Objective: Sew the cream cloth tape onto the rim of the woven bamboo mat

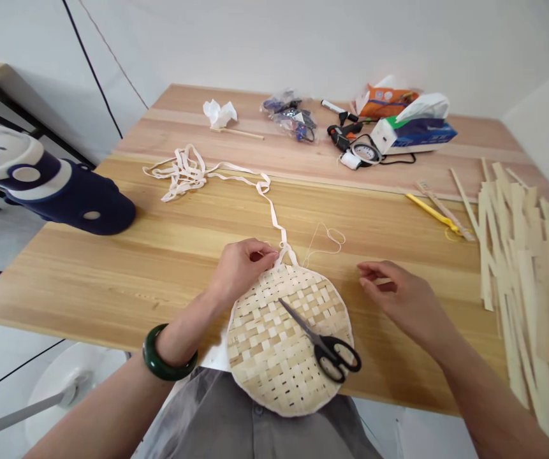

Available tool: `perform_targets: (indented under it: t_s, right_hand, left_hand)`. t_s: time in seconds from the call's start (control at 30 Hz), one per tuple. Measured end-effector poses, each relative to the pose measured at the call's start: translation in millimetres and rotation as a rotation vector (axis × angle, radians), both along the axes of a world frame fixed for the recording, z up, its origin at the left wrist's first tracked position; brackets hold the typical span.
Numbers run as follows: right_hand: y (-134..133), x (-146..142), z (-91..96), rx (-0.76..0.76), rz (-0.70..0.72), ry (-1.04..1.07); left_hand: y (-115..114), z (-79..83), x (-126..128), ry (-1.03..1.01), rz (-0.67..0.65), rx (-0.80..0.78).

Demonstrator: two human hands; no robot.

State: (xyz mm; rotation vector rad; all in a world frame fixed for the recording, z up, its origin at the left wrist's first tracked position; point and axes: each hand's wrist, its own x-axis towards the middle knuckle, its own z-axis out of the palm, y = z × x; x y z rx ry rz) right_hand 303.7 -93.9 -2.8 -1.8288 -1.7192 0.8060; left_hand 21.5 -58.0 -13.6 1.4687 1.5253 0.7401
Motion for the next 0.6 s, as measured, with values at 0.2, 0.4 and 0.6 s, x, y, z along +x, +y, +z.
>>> perform_targets:
  t_s: [0.2,0.4,0.6]
  right_hand:
    - [-60.0,-42.6,10.8,0.472,0.390,-0.182]
    - [-90.4,-60.0,0.3,0.388,0.587,-0.517]
    - [-91.5,-61.0,-9.3,0.260,0.652,-0.637]
  left_hand:
    - [-5.4,-6.0,1.4,-0.072,0.061,-0.001]
    - [-5.0,-6.3,1.6,-0.124,0.092,-0.036]
    - [-3.6,-4.1,1.3,-0.097,0.075,-0.007]
